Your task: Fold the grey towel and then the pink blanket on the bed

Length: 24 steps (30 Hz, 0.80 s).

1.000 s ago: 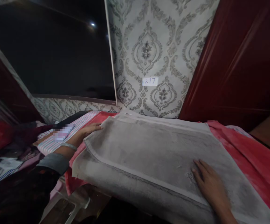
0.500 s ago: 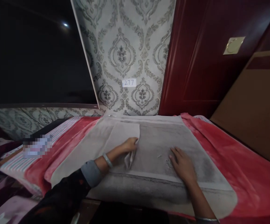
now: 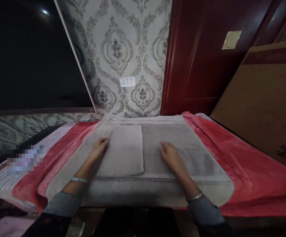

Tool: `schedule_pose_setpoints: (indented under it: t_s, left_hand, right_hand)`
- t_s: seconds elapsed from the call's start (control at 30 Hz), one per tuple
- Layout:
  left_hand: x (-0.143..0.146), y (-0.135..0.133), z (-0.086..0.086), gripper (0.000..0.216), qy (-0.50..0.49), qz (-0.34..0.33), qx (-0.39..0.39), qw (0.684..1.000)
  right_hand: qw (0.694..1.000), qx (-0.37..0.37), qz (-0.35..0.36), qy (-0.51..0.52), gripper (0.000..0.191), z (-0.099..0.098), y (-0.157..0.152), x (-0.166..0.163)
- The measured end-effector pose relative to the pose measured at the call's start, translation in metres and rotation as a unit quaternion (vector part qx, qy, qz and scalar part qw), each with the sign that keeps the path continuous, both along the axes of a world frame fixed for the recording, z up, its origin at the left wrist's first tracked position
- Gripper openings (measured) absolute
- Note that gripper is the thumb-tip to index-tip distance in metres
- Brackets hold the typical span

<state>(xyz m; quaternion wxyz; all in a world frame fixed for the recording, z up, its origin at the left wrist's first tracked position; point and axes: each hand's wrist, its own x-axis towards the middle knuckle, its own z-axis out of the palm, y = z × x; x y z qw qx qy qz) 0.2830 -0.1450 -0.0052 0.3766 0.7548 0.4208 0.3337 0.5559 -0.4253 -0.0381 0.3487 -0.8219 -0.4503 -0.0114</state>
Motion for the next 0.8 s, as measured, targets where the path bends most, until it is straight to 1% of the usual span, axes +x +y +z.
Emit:
schedule_pose_setpoints:
  t_s: [0.07,0.17,0.27,0.33,0.43,0.5,0.57,0.67,0.8]
  left_hand:
    - [-0.011,0.000,-0.016,0.039,-0.019,0.001,-0.008,1.000]
    - [-0.015,-0.005,-0.034,0.037,-0.044,-0.015,0.000,0.999]
    - [-0.014,-0.005,-0.040,0.042,-0.060,-0.033,0.007,0.998]
    - [-0.015,-0.003,-0.041,0.046,-0.068,-0.045,0.007,0.997]
    - [-0.017,0.000,-0.044,0.057,-0.079,-0.056,0.004,0.995]
    - [-0.018,0.000,-0.045,0.065,-0.081,-0.063,-0.001,0.995]
    - [-0.019,-0.002,-0.046,0.070,-0.076,-0.079,-0.005,0.994]
    - [-0.018,-0.006,-0.044,0.066,-0.067,-0.104,0.012,0.992]
    - [-0.016,-0.010,-0.041,0.055,-0.056,-0.105,0.053,0.991]
  right_hand:
    - [0.995,-0.034,0.026,0.092,0.047,0.015,0.032,-0.020]
    - [0.988,-0.052,0.045,0.135,0.054,0.024,0.078,-0.042]
    - [0.988,-0.037,0.046,0.144,0.060,0.022,0.111,-0.054]
    - [0.987,-0.022,0.045,0.151,0.059,0.019,0.124,-0.058]
    - [0.986,0.003,0.042,0.161,0.052,0.016,0.131,-0.058]
    - [0.986,0.022,0.034,0.163,0.049,0.014,0.129,-0.055]
    - [0.986,0.038,0.020,0.162,0.049,0.011,0.123,-0.049]
    - [0.985,0.044,-0.001,0.166,0.050,0.003,0.110,-0.041]
    - [0.983,0.041,-0.007,0.180,0.049,-0.005,0.100,-0.039]
